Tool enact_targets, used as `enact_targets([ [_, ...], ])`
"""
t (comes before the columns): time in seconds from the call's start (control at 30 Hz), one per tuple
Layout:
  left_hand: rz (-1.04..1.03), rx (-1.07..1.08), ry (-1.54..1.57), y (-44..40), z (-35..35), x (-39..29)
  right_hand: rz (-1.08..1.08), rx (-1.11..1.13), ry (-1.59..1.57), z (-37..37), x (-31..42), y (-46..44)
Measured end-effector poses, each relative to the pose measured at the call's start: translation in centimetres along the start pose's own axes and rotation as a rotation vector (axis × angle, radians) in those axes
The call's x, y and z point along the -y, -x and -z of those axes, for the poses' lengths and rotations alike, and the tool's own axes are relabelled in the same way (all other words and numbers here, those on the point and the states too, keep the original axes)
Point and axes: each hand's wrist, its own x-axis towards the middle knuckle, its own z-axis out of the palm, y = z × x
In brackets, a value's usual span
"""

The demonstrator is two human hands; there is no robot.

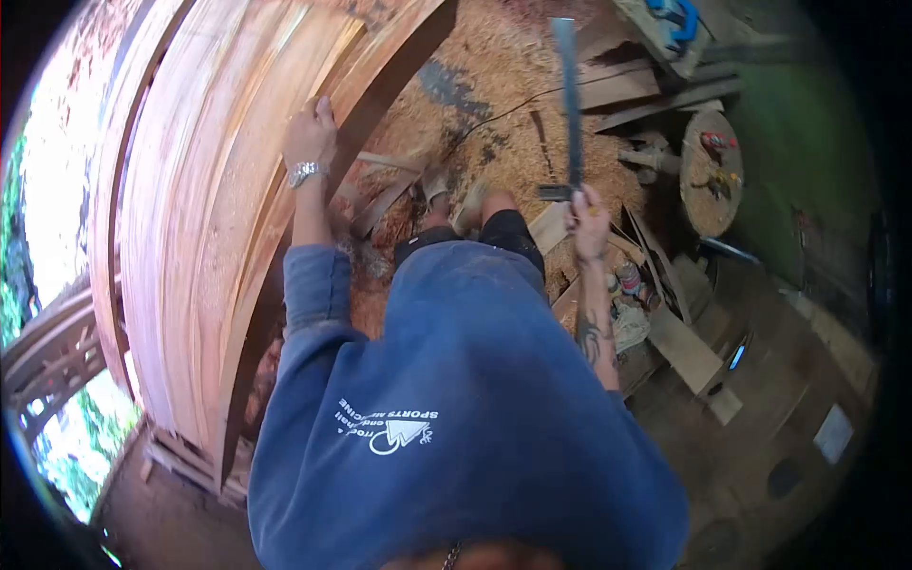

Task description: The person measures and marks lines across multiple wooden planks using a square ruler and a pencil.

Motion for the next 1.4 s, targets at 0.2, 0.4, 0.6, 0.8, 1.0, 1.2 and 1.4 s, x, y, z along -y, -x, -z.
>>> enact_targets([
  [0.2, 0.112, 0.011, -0.086, -0.6, 0.1, -1.1, 0.020, 0.172, 0.023, 2.0, 4.8, -10.8],
  [0.4, 0.178, 0.073, -0.176, -1.3, -0.1, -0.6, 0.080, 0.481, 0.157, -5.5, 11.8, -22.9],
  [0.6, 0.198, 0.028, -0.182, 0.2, -0.9, 0.2, 0.185, 0.658, 0.168, -10.9, 16.3, -27.2],
  [0.8, 0.207, -0.010, -0.140, 0.1, 0.1, -1.8, 0.062, 0.643, 0.036, -13.4, 13.2, -28.1],
  [1.0, 0.190, -0.038, -0.106, 0.2, -0.8, -0.2, 0.038, 0.637, 0.221, -18.3, 9.0, -26.0],
  [1.2, 0.092, -0.098, 0.131, -1.8, -1.6, -2.0, 0.161, 0.667, 0.156, -24.3, 7.2, -27.4],
  [1.4, -0.328, -0.103, 0.370, -5.8, -3.1, -13.2, 0.224, 0.512, 0.194, -25.5, 8.4, -27.3],
])
